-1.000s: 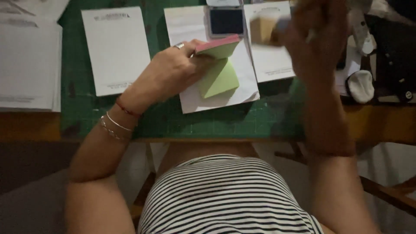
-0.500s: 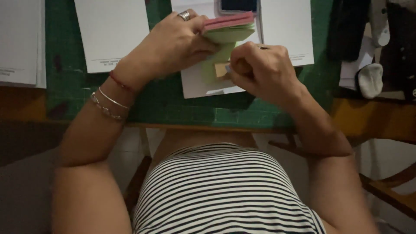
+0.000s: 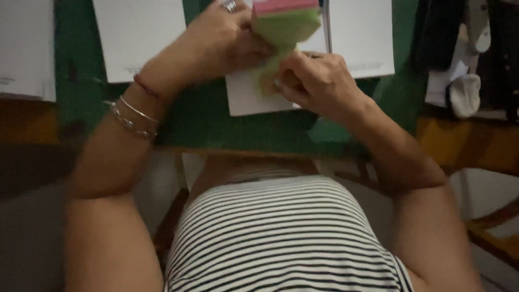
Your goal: The person is using a rubber stamp and an ink pad to mark a stack of sticky notes, peeling each one off after stamping.
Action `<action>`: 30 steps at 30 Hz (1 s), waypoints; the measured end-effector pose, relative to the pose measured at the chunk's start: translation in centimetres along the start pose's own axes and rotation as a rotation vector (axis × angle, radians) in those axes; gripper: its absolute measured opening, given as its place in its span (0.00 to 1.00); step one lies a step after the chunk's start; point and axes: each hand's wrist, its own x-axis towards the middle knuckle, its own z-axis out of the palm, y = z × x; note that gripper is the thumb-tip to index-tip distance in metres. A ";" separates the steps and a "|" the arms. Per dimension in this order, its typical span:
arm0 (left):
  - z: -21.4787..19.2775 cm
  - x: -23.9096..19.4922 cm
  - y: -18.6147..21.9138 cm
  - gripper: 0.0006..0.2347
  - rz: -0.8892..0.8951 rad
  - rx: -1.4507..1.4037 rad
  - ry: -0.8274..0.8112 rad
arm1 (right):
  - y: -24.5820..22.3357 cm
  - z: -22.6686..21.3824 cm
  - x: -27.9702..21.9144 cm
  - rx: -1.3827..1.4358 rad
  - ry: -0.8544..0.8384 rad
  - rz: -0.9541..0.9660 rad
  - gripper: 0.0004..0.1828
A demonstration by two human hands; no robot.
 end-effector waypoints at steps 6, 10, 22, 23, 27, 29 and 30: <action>0.7 0.0 -0.5 0.03 0.017 -0.112 0.051 | -1.0 -1.1 0.5 0.093 -0.028 0.041 0.11; 0.7 0.5 0.7 0.06 -0.013 -0.276 0.093 | -1.5 -0.9 0.5 0.065 0.009 0.077 0.13; -1.2 1.0 1.6 0.17 -0.248 -0.624 -0.087 | 0.2 -1.6 -1.3 0.442 0.292 0.127 0.15; -0.8 0.8 1.4 0.17 -0.247 -0.650 -0.016 | 0.6 -1.3 -1.5 0.511 0.338 0.110 0.14; -1.2 1.3 1.3 0.16 -0.260 -0.725 0.081 | 0.8 -0.2 -1.4 0.608 0.393 0.059 0.15; -1.1 1.2 1.3 0.16 -0.258 -0.706 0.061 | 0.0 -0.9 -1.0 0.607 0.407 0.058 0.14; -1.1 1.1 1.2 0.17 -0.261 -0.696 0.039 | -0.5 -1.3 -0.8 0.610 0.417 0.065 0.13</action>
